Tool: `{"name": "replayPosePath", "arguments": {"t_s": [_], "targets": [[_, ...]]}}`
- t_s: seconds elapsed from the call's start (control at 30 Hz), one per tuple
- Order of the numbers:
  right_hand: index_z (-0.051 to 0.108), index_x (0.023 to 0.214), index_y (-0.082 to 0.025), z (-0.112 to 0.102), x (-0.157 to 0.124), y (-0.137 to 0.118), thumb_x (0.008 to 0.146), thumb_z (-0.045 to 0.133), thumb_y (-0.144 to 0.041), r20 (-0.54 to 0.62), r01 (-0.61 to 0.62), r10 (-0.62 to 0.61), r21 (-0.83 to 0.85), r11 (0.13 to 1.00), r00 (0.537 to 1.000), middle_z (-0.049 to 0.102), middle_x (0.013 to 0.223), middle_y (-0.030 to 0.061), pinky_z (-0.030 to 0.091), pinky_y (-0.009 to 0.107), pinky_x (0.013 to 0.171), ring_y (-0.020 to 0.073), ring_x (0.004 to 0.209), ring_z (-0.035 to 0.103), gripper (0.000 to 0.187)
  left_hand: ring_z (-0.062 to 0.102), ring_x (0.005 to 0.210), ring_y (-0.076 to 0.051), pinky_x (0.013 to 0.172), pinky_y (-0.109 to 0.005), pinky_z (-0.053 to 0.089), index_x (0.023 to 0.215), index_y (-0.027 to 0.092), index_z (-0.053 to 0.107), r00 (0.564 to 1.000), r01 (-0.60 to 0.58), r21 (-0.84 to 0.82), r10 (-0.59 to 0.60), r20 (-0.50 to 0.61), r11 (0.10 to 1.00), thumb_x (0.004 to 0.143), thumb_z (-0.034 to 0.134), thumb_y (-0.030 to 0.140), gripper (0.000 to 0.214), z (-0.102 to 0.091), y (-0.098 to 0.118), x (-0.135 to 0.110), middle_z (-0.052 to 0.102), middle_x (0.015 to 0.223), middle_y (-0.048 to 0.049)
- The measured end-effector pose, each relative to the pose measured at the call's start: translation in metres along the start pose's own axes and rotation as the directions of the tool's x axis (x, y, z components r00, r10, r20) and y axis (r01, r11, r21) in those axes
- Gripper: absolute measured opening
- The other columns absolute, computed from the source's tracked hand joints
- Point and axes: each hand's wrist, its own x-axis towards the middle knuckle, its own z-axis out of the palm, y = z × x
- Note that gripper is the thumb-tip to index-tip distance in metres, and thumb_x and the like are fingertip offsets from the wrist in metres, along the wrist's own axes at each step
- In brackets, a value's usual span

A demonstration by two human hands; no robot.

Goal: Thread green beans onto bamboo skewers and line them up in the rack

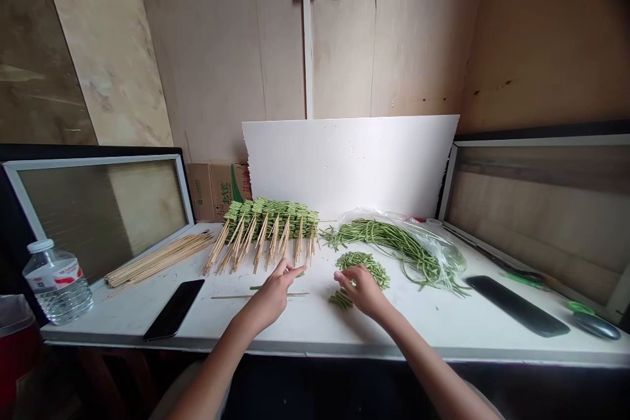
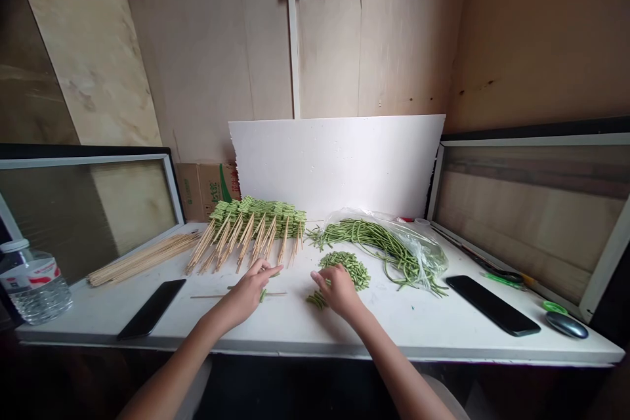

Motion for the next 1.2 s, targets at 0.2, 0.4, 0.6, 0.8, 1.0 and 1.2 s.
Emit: {"name": "replayPosePath", "arguments": {"t_s": [0.2, 0.4, 0.6, 0.8, 1.0, 1.2], "targets": [[0.071, 0.124, -0.027, 0.005, -0.012, -0.04, 0.092, 0.069, -0.058, 0.0, 0.204, -0.218, 0.358, 0.911, 0.976, 0.076, 0.108, 0.0081, 0.052, 0.034, 0.078, 0.0263, 0.103, 0.065, 0.045, 0.064, 0.098, -0.018, 0.092, -0.031, 0.056, 0.152, 0.028, 0.048, 0.992, -0.11, -0.157, 0.098, -0.081, 0.981, 0.096, 0.047, 0.008, 0.06, 0.016, 0.007, 0.007, 0.064, 0.106, -0.005], [0.077, 0.098, -0.025, 0.013, -0.013, -0.045, 0.098, 0.067, -0.039, -0.146, 0.335, -0.305, 0.279, 0.9, 0.941, 0.075, 0.09, 0.0063, 0.049, 0.041, 0.086, 0.0241, 0.088, 0.062, 0.017, 0.066, 0.096, -0.019, 0.089, -0.033, 0.054, 0.135, 0.027, 0.063, 0.99, -0.115, -0.103, 0.106, -0.09, 0.988, 0.099, 0.057, 0.017, 0.038, 0.018, 0.014, 0.007, 0.068, 0.107, -0.0041], [0.075, 0.099, -0.025, 0.012, -0.014, -0.046, 0.096, 0.071, -0.034, -0.191, 0.393, -0.354, 0.243, 0.887, 0.916, 0.073, 0.09, 0.0066, 0.048, 0.04, 0.082, 0.0252, 0.09, 0.059, 0.011, 0.067, 0.09, -0.019, 0.08, -0.028, 0.051, 0.103, 0.021, 0.072, 0.988, -0.125, -0.005, 0.124, -0.091, 0.992, 0.1, 0.051, 0.012, 0.023, 0.015, 0.019, 0.006, 0.068, 0.103, -0.0051], [0.071, 0.092, -0.023, 0.018, -0.017, -0.05, 0.096, 0.069, -0.02, -0.203, 0.419, -0.376, 0.248, 0.874, 0.904, 0.069, 0.086, 0.0056, 0.046, 0.038, 0.08, 0.0242, 0.087, 0.056, 0.005, 0.064, 0.088, -0.018, 0.076, -0.026, 0.048, 0.098, 0.02, 0.069, 0.988, -0.155, -0.008, 0.154, -0.028, 0.988, 0.094, 0.044, 0.001, 0.032, 0.019, 0.028, 0.005, 0.065, 0.097, -0.0051], [0.074, 0.085, -0.025, 0.016, -0.018, -0.05, 0.087, 0.066, 0.0, -0.126, 0.369, -0.347, 0.361, 0.856, 0.929, 0.07, 0.082, 0.0023, 0.046, 0.035, 0.082, 0.0232, 0.091, 0.056, 0.027, 0.055, 0.074, -0.015, 0.07, -0.024, 0.041, 0.075, 0.017, 0.063, 0.985, -0.17, -0.042, 0.171, 0.02, 0.985, 0.079, 0.041, -0.009, 0.035, 0.02, 0.03, 0.005, 0.061, 0.077, -0.0017], [0.079, 0.081, -0.025, 0.007, -0.014, -0.047, 0.088, 0.075, -0.016, -0.018, 0.28, -0.309, 0.477, 0.833, 0.951, 0.07, 0.08, 0.0037, 0.048, 0.037, 0.086, 0.0234, 0.092, 0.059, 0.013, 0.057, 0.073, -0.014, 0.071, -0.023, 0.043, 0.073, 0.017, 0.065, 0.982, -0.177, -0.148, 0.185, 0.044, 0.973, 0.08, 0.043, -0.006, 0.033, 0.023, 0.03, 0.004, 0.063, 0.078, -0.0016]]}}
